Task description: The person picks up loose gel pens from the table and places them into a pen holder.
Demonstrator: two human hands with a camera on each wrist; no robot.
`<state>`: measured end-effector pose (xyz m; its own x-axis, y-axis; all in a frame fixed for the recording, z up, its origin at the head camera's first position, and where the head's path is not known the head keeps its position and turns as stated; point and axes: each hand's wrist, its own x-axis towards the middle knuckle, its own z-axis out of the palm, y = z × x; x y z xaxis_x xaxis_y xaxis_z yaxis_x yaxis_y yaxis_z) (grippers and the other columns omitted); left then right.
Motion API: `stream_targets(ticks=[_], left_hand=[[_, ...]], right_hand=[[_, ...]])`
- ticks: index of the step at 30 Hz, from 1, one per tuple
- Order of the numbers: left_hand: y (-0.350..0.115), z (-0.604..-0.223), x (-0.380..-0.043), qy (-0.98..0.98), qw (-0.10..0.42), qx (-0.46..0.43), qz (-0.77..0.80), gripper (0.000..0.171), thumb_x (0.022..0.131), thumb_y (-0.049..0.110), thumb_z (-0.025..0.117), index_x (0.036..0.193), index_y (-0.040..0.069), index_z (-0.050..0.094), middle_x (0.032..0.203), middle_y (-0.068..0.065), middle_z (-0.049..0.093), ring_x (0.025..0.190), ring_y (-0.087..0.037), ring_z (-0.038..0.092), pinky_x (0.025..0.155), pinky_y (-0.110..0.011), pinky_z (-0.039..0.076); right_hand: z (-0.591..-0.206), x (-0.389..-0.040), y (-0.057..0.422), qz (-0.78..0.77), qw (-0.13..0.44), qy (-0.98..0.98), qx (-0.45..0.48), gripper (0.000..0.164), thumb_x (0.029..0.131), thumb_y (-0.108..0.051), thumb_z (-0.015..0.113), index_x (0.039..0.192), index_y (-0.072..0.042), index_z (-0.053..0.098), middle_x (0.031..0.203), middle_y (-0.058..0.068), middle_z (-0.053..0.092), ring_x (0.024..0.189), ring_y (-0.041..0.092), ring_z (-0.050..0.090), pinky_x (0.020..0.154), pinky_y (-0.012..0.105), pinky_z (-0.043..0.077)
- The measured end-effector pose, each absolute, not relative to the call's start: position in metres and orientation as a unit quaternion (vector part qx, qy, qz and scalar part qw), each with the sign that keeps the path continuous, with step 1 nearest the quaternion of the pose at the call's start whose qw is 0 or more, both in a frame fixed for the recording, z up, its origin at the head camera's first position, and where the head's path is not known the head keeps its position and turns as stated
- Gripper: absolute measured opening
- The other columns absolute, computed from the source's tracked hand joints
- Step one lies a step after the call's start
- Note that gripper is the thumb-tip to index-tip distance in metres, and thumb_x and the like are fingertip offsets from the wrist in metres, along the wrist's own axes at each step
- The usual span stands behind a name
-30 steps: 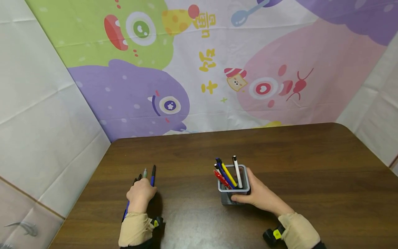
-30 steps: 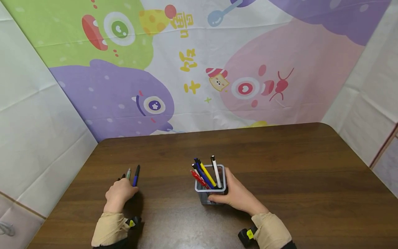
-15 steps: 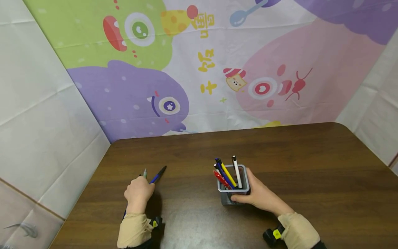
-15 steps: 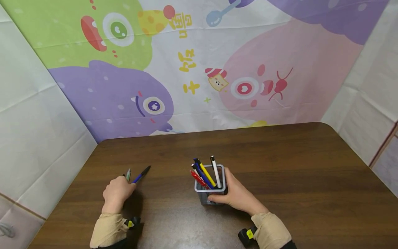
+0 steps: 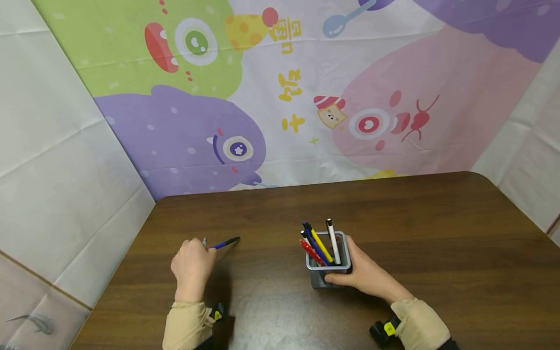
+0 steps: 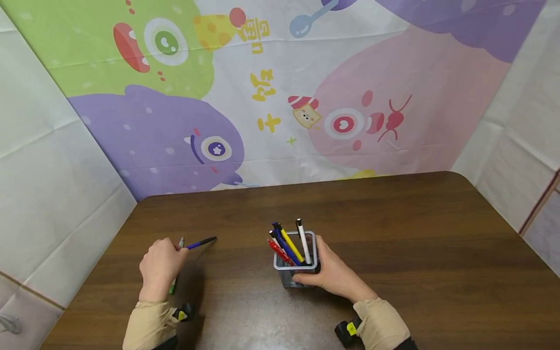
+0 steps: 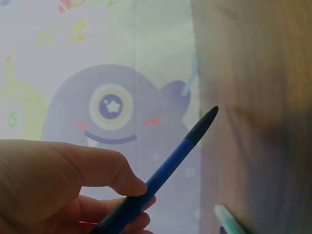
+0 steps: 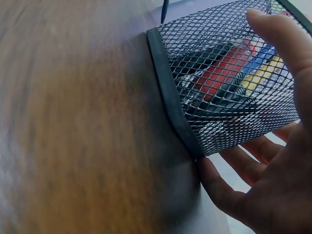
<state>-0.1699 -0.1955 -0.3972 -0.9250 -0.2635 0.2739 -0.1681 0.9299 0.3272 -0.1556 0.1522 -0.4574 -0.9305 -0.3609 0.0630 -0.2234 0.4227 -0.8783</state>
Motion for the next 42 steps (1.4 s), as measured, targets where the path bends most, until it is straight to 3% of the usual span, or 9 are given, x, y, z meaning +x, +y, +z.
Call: stream_targets(ticks=[11,23,29,37,42], left_hand=[[-0.185,-0.382,-0.165,-0.951,0.243,0.083,-0.174,0.011,0.074,0.007,0.057,0.079,0.001,0.064,0.076,-0.016,0.061,0.065,-0.037,0.057,0.056,-0.050,0.045],[-0.170,-0.363,-0.157,-0.940,0.246,0.065,-0.226,0.014,0.080,0.020,0.065,0.085,0.007,0.063,0.074,-0.009,0.065,0.058,-0.029,0.057,0.051,-0.046,0.045],[-0.161,-0.356,-0.153,-0.936,0.248,0.028,-0.246,0.018,0.083,0.023,0.064,0.082,0.006,0.059,0.065,-0.004,0.059,0.052,-0.021,0.053,0.049,-0.041,0.044],[-0.148,-0.349,-0.147,-0.920,0.294,-0.024,-0.258,0.027,0.085,0.028,0.062,0.071,0.008,0.050,0.056,-0.002,0.050,0.046,-0.015,0.044,0.045,-0.036,0.039],[-0.139,-0.345,-0.142,-0.907,0.286,-0.065,-0.302,0.024,0.088,0.026,0.059,0.075,0.008,0.050,0.056,0.001,0.046,0.044,-0.012,0.038,0.043,-0.029,0.035]], right_hand=[[-0.458,-0.156,0.152,-0.514,0.068,0.837,-0.174,0.083,0.072,-0.037,0.074,0.136,-0.018,0.024,0.127,0.012,0.046,0.111,0.020,0.049,0.092,0.047,0.039],[-0.457,-0.155,0.152,-0.511,0.071,0.840,-0.168,0.084,0.072,-0.037,0.074,0.136,-0.019,0.023,0.128,0.011,0.046,0.112,0.020,0.048,0.092,0.048,0.039],[-0.457,-0.155,0.152,-0.511,0.069,0.839,-0.172,0.084,0.072,-0.038,0.074,0.136,-0.018,0.023,0.127,0.012,0.046,0.111,0.020,0.049,0.092,0.047,0.039],[-0.458,-0.155,0.153,-0.510,0.071,0.841,-0.167,0.084,0.071,-0.038,0.074,0.135,-0.018,0.024,0.126,0.011,0.047,0.109,0.018,0.050,0.092,0.046,0.040],[-0.458,-0.155,0.153,-0.511,0.070,0.840,-0.168,0.083,0.071,-0.039,0.074,0.134,-0.018,0.025,0.125,0.010,0.047,0.108,0.018,0.050,0.091,0.046,0.040]])
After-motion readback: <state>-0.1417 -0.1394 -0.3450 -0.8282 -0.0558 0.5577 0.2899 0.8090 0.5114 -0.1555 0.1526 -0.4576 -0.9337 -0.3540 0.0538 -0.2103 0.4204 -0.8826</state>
